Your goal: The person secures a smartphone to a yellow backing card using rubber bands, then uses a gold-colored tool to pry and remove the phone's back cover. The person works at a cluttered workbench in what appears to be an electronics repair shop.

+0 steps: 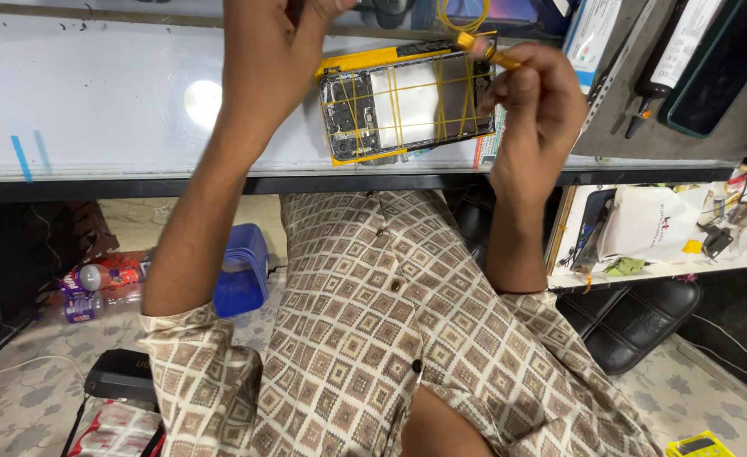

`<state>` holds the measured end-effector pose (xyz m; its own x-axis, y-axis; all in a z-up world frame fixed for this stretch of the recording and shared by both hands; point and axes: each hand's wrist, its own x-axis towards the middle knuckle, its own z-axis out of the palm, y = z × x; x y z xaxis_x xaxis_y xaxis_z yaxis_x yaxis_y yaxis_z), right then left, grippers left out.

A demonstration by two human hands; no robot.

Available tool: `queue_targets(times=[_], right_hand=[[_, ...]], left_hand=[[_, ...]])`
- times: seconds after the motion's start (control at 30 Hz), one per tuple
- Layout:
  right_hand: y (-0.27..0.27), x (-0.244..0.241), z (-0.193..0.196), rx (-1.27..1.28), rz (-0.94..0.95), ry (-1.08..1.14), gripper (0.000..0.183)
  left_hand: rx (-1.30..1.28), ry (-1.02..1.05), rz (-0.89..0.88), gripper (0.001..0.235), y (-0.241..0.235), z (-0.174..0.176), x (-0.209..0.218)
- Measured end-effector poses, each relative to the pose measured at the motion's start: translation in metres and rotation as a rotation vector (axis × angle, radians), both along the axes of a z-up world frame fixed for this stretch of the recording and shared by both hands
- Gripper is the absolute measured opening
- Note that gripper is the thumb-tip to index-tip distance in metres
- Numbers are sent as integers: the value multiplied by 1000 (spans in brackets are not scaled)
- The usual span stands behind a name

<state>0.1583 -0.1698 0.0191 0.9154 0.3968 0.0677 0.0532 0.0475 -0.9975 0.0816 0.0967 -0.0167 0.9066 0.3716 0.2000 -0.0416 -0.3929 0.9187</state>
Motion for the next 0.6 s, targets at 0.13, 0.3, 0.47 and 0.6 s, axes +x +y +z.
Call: queue_targets(times=[0.13,0.3,0.47,0.6], right_hand=[[19,1,-4,229,130,287,28],[50,4,7,200,227,134,31],[59,12,19,298,253,313,38],[63,17,22,341,285,553,34]], left_hand=[[-765,-1,-79,18,-27,29,6],[-805,-115,-100,15,-56,49,2],[-208,-192,31,6,-55,57,-5],[92,-315,84,15,-49,64,-5]])
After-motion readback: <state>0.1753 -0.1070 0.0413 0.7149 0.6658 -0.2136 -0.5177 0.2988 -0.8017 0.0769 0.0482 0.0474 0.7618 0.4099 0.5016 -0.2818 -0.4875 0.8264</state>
